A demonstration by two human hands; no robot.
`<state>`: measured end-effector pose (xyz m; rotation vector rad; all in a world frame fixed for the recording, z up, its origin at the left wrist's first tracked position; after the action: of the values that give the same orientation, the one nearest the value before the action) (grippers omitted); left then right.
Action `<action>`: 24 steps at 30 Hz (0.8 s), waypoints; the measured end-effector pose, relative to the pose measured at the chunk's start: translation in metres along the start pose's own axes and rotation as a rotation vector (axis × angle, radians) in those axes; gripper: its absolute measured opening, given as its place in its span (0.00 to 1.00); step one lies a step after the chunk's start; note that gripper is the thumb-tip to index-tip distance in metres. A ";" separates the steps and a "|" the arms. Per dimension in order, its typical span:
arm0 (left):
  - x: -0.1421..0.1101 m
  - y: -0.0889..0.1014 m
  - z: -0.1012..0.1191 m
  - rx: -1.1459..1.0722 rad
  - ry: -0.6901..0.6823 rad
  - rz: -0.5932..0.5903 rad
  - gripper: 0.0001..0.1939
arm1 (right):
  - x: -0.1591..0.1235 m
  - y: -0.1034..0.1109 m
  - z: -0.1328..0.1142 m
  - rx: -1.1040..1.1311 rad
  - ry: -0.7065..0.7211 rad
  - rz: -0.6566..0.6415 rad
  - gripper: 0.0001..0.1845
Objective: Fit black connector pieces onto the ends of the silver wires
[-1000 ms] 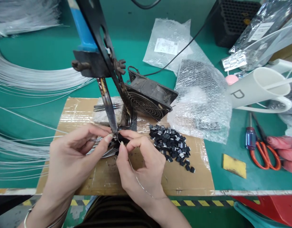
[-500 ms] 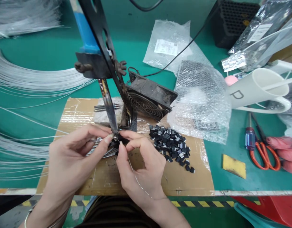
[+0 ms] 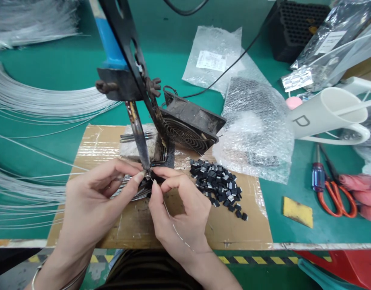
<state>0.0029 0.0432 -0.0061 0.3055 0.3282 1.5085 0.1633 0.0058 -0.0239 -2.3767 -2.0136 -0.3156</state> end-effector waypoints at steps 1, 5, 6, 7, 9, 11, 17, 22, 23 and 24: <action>-0.001 0.000 -0.001 -0.007 -0.001 -0.005 0.05 | 0.000 0.000 0.000 -0.001 0.003 -0.001 0.09; -0.003 0.001 -0.002 -0.021 -0.006 -0.010 0.06 | 0.000 0.000 -0.001 0.004 0.016 0.006 0.10; -0.002 0.001 -0.002 -0.021 -0.010 -0.010 0.06 | 0.000 0.000 -0.001 0.008 0.017 0.008 0.10; -0.002 0.001 -0.002 -0.019 -0.013 -0.009 0.06 | 0.000 0.000 -0.001 0.011 0.018 0.009 0.10; -0.001 0.001 -0.002 -0.014 -0.019 -0.005 0.07 | 0.000 -0.001 -0.001 0.007 0.029 0.016 0.10; 0.000 0.001 -0.002 -0.008 -0.030 0.001 0.07 | 0.000 -0.001 -0.002 -0.014 0.050 0.028 0.10; -0.002 0.001 -0.001 0.010 -0.054 0.003 0.07 | -0.001 -0.001 -0.004 -0.051 0.110 0.048 0.12; -0.004 0.002 0.001 0.031 -0.067 0.011 0.07 | -0.002 -0.001 -0.004 -0.048 0.130 0.040 0.12; -0.004 0.003 0.001 0.024 -0.063 0.012 0.07 | -0.002 -0.001 -0.004 -0.047 0.130 0.041 0.12; -0.004 0.003 0.000 0.017 -0.057 0.012 0.07 | -0.002 -0.001 -0.004 -0.045 0.130 0.044 0.12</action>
<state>0.0004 0.0395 -0.0048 0.3632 0.2946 1.5065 0.1617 0.0038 -0.0203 -2.3548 -1.9151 -0.5056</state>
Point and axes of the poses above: each hand's wrist, its own x-axis towards the middle knuckle, its own y-axis out of the back of the hand, z = x × y, the point moved 5 cm from there along x, towards the middle knuckle, and after that the axes turned 3 degrees about -z, right-handed, at the moved point
